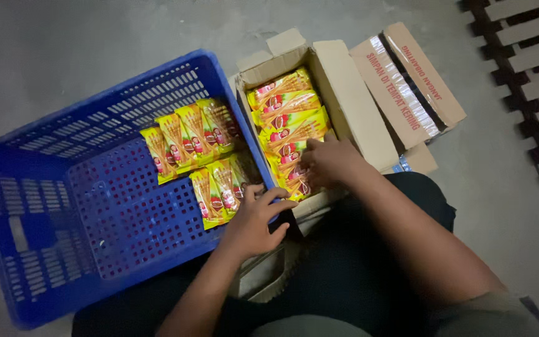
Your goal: The person unloads snack packets from a cardboard box and places them into a blue plastic crate, then folds the empty cardboard box.
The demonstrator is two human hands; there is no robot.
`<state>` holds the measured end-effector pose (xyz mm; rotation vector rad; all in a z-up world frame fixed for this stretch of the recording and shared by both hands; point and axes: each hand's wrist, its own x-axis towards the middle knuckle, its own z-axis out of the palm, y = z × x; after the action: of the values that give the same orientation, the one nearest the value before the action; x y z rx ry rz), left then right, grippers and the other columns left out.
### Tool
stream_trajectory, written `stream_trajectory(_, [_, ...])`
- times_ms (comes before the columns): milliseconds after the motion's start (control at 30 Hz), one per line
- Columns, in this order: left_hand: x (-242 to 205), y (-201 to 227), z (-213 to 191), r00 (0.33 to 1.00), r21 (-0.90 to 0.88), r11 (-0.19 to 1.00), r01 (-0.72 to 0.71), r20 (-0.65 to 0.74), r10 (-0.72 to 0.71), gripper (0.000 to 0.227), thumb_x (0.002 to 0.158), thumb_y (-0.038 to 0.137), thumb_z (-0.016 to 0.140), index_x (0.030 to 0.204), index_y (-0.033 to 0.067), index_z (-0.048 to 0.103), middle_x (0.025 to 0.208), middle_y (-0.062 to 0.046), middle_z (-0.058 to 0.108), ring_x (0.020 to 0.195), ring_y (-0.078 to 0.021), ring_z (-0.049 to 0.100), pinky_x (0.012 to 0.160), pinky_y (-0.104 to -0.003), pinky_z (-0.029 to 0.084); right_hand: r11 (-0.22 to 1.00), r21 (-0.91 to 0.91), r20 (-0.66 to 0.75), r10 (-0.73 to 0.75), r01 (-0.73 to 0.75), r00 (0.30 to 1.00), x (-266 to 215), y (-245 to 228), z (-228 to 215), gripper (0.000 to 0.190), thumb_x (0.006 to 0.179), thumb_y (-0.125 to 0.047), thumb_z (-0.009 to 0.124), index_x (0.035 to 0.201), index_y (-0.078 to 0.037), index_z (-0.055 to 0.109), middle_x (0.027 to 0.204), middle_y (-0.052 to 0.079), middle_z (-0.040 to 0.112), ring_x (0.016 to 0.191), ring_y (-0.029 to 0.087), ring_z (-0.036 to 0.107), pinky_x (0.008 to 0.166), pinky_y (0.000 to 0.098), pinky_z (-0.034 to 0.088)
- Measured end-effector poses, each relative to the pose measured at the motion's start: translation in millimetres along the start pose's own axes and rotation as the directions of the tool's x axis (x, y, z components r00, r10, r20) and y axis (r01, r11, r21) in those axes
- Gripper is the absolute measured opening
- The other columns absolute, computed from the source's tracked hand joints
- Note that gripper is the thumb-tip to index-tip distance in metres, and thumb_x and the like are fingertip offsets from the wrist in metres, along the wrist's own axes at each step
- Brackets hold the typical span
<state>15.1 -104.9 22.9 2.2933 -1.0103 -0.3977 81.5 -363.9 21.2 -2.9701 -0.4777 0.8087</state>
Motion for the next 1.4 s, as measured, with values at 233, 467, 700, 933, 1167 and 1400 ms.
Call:
stream_trajectory(233, [-2, 4, -5, 1.000, -0.096, 0.995, 0.010, -0.028, -0.013, 0.030, 0.084, 0.019, 0.072, 0.115, 0.0190, 0.073, 0.130, -0.001, 0.062, 0.121, -0.0419, 0.048, 0.113, -0.051, 0.035, 0.946, 0.311, 0.128, -0.134, 0.089, 0.983, 33, 1, 59, 0.025, 0.070, -0.042, 0.073, 0.086, -0.026, 0.081, 0.093, 0.004, 0.079, 0.100, 0.039, 0.072, 0.088, 0.0512, 0.059])
stream_trajectory(467, [-5, -1, 3, 0.995, -0.130, 0.991, 0.012, -0.096, -0.025, 0.027, 0.082, 0.017, 0.074, 0.109, 0.0220, 0.077, 0.128, 0.004, 0.065, 0.120, -0.0373, 0.049, 0.112, -0.047, 0.038, 0.936, 0.351, 0.065, -0.017, -0.007, 0.998, 36, -2, 74, 0.018, 0.064, -0.041, 0.075, 0.076, -0.030, 0.081, 0.082, 0.002, 0.078, 0.090, 0.035, 0.074, 0.081, 0.0450, 0.059])
stream_trajectory(700, [-16, 5, -2, 0.973, -0.204, 0.979, 0.026, -0.220, -0.071, 0.027, 0.087, 0.016, 0.073, 0.113, 0.0207, 0.075, 0.132, -0.003, 0.061, 0.121, -0.0363, 0.054, 0.106, -0.050, 0.043, 0.790, 0.611, -0.062, -0.017, 0.051, 0.998, 12, 4, 61, 0.027, 0.079, -0.034, 0.073, 0.093, -0.011, 0.078, 0.090, 0.017, 0.078, 0.097, 0.043, 0.072, 0.085, 0.0514, 0.053])
stream_trajectory(933, [-53, -69, -11, 0.901, -0.252, 0.967, 0.041, -0.408, -0.145, 0.024, 0.087, 0.012, 0.071, 0.109, 0.0192, 0.076, 0.114, -0.007, 0.066, 0.111, -0.0361, 0.064, 0.101, -0.050, 0.046, 0.684, 0.717, -0.315, 0.148, 0.133, 0.937, -7, -47, 21, 0.016, 0.093, -0.026, 0.072, 0.097, -0.011, 0.073, 0.085, 0.012, 0.077, 0.085, 0.029, 0.074, 0.081, 0.0420, 0.056])
stream_trajectory(1167, [-108, -183, -26, 0.752, -0.196, 0.823, 0.533, -0.336, -0.567, 0.027, 0.090, 0.021, 0.068, 0.117, 0.0178, 0.072, 0.113, -0.011, 0.067, 0.113, -0.0389, 0.066, 0.097, -0.051, 0.052, 0.601, 0.786, -0.340, 0.224, 0.144, 0.913, 33, -118, 25, 0.067, 0.093, -0.024, 0.069, 0.145, 0.003, 0.037, 0.133, 0.030, 0.048, 0.128, 0.052, 0.052, 0.108, 0.0585, 0.044])
stream_trajectory(1400, [-104, -222, -27, 0.724, -0.036, 0.727, 0.686, -0.069, -0.687, 0.036, 0.093, 0.037, 0.062, 0.114, 0.0095, 0.072, 0.109, -0.020, 0.073, 0.109, -0.0444, 0.069, 0.093, -0.062, 0.052, 0.859, 0.509, -0.541, 0.271, 0.053, 0.796, 33, -155, 22, 0.058, 0.097, -0.023, 0.065, 0.137, 0.011, 0.041, 0.113, 0.028, 0.048, 0.111, 0.055, 0.056, 0.098, 0.0572, 0.046])
